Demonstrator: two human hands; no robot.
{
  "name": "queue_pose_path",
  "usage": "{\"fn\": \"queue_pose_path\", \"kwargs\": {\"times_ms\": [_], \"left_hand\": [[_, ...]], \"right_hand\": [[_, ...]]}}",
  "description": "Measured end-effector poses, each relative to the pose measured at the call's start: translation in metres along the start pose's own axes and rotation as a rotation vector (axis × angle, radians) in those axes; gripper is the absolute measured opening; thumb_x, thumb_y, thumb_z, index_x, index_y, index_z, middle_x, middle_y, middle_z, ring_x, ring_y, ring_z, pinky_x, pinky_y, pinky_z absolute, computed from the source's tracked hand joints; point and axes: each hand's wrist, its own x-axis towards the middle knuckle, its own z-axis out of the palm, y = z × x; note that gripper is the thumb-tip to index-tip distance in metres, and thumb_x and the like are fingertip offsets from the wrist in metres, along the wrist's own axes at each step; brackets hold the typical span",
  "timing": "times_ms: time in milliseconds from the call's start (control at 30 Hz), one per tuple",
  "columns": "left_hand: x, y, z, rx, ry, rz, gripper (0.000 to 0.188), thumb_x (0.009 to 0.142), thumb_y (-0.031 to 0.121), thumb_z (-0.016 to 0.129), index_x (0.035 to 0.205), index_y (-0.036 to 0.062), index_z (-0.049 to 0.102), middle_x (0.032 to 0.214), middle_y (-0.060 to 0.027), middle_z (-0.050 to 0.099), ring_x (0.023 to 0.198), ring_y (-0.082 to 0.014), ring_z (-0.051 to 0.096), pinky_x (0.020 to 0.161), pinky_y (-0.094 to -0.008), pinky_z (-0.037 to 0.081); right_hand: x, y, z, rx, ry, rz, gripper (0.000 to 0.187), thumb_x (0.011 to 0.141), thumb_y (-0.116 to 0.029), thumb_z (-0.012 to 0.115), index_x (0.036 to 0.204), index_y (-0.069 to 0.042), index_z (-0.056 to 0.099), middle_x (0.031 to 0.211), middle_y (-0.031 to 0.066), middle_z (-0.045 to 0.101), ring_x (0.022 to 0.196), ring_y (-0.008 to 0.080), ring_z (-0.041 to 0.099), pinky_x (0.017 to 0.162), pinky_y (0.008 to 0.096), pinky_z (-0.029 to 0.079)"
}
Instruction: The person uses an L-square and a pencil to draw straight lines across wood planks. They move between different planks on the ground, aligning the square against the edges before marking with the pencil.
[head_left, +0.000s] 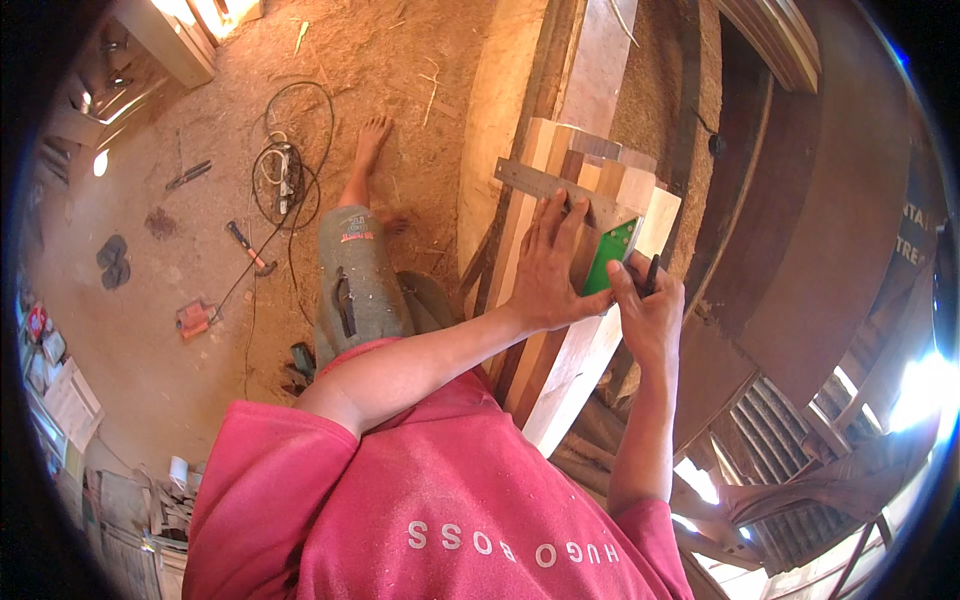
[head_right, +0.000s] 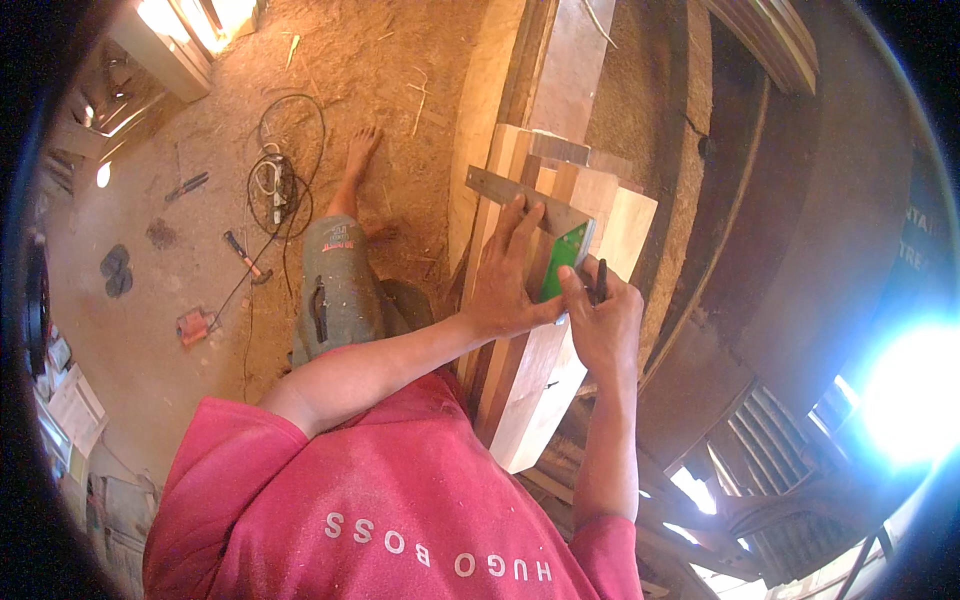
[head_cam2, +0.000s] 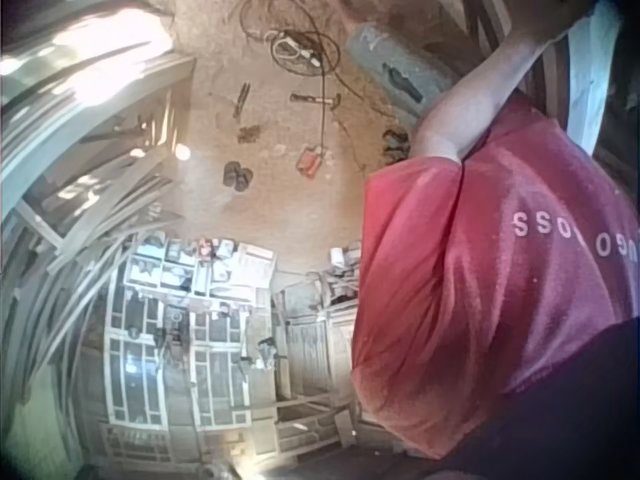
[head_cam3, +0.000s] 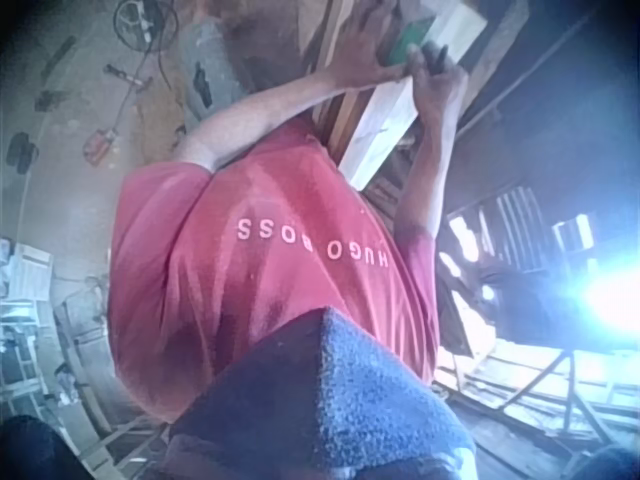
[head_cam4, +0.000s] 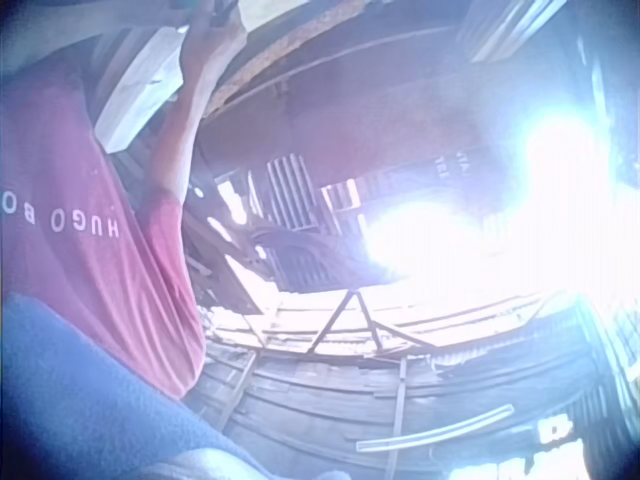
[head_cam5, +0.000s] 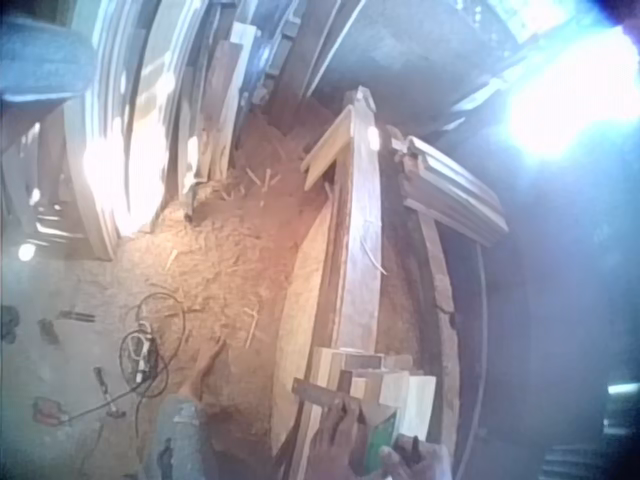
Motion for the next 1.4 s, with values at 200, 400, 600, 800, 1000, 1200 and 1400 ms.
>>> {"fn": "queue_pose_path", "kwargs": {"times_ms": [200,400,600,800,1000,1200,1400], "left_hand": [[0.000,0.000,0.001,-0.001,0.008,0.013,0.115,0.075,0.063,0.076,0.160,0.0075,0.022,0.162,-0.0311,0.018,0.148,-0.0549,0.020,0.117,-0.0646,0.024],[0.000,0.001,0.000,0.012,0.010,0.031,0.115,0.075,0.062,0.077,0.160,0.0075,0.022,0.161,-0.0310,0.019,0.148,-0.0549,0.020,0.117,-0.0638,0.024],[0.000,0.005,-0.002,0.002,0.023,0.006,0.116,0.074,0.063,0.077,0.159,0.0059,0.023,0.161,-0.0314,0.020,0.148,-0.0531,0.021,0.116,-0.0644,0.025],[0.001,0.007,-0.005,0.076,-0.040,-0.042,0.118,0.071,0.062,0.077,0.160,0.0074,0.021,0.162,-0.0294,0.018,0.152,-0.0468,0.018,0.118,-0.0615,0.020],[0.003,0.005,-0.004,0.090,-0.045,-0.080,0.118,0.067,0.071,0.073,0.157,0.0098,0.028,0.159,-0.0294,0.022,0.150,-0.0497,0.018,0.117,-0.0646,0.016],[0.003,0.001,-0.003,0.062,-0.040,-0.048,0.119,0.066,0.071,0.073,0.156,0.0089,0.027,0.159,-0.0300,0.021,0.150,-0.0490,0.018,0.116,-0.0646,0.017],[0.004,0.000,-0.004,0.079,-0.032,-0.017,0.118,0.066,0.071,0.074,0.153,0.0057,0.028,0.157,-0.0342,0.019,0.149,-0.0509,0.016,0.114,-0.0639,0.020]], "right_hand": [[-0.001,0.000,-0.001,0.011,-0.006,-0.014,0.021,0.097,-0.016,0.070,0.103,0.004,0.072,0.069,0.0055,0.061,0.067,0.0094,0.051,0.062,0.0325,0.045],[0.001,0.004,-0.001,0.002,-0.021,0.032,0.023,0.095,-0.017,0.072,0.104,0.004,0.073,0.070,0.0060,0.064,0.067,0.0099,0.054,0.064,0.0325,0.047],[0.005,-0.025,-0.017,-0.183,0.087,-0.097,0.030,0.093,-0.018,0.075,0.113,0.004,0.072,0.086,0.0088,0.073,0.080,0.0148,0.067,0.075,0.0317,0.053],[0.061,-0.080,-0.021,-0.162,0.119,-0.495,0.021,0.100,-0.020,0.060,0.101,0.001,0.066,0.095,0.0171,0.063,0.090,0.0304,0.063,0.083,0.0406,0.049],[0.125,-0.119,0.052,-0.743,-0.188,-0.792,0.025,0.098,-0.027,0.060,0.102,-0.002,0.064,0.094,0.0211,0.069,0.090,0.0422,0.067,0.086,0.0501,0.050],[0.165,-0.116,0.107,-1.019,-0.477,-0.847,0.029,0.091,-0.031,0.070,0.094,-0.003,0.070,0.090,0.0205,0.073,0.090,0.0402,0.071,0.077,0.0493,0.057],[0.182,-0.098,0.132,-1.130,-0.519,-0.861,0.028,0.089,-0.031,0.073,0.093,-0.004,0.071,0.092,0.0209,0.074,0.092,0.0394,0.072,0.080,0.0486,0.058]]}}
